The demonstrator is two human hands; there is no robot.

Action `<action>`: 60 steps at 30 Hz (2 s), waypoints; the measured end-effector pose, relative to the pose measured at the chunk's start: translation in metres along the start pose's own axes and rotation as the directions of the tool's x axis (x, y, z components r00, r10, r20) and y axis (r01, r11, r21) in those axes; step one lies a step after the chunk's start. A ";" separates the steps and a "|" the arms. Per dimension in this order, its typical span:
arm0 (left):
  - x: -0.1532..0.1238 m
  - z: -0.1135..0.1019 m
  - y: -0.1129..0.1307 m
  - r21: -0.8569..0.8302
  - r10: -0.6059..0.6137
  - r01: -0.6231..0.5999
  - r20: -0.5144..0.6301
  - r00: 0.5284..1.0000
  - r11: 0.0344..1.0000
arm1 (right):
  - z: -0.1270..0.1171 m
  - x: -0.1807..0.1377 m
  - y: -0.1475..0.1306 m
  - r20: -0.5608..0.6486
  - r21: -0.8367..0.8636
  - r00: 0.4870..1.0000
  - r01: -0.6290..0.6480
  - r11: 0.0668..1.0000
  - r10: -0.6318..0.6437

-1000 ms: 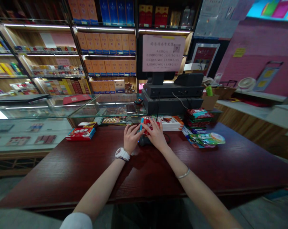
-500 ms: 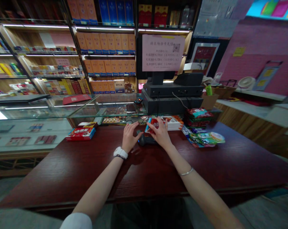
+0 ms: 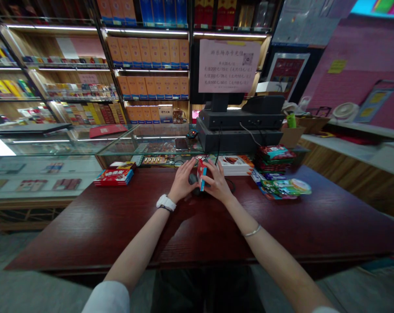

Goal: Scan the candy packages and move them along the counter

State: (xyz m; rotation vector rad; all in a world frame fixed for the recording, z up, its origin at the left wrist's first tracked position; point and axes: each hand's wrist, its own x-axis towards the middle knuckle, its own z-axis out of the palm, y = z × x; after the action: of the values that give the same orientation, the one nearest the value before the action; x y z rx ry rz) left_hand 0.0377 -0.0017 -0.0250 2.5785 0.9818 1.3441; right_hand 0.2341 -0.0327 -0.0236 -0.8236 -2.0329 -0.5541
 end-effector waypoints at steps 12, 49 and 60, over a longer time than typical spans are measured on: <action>0.003 -0.005 0.000 -0.028 0.030 -0.032 -0.057 0.998 0.999 | 0.004 0.002 -0.009 0.035 0.009 0.997 0.064 0.998 -0.064; 0.000 -0.026 -0.002 0.394 0.042 -0.044 0.014 0.999 0.918 | 0.013 -0.018 0.029 0.079 -0.054 0.980 -0.179 0.982 0.183; 0.000 -0.029 -0.003 0.393 0.071 -0.098 0.084 0.994 0.914 | 0.015 -0.019 0.031 0.103 0.001 0.976 -0.193 0.981 0.192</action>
State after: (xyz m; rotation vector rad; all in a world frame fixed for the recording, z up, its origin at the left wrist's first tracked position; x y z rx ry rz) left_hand 0.0142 -0.0058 -0.0077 2.9679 1.2598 1.1639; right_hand 0.2566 -0.0082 -0.0457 -1.0480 -2.0178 -0.3983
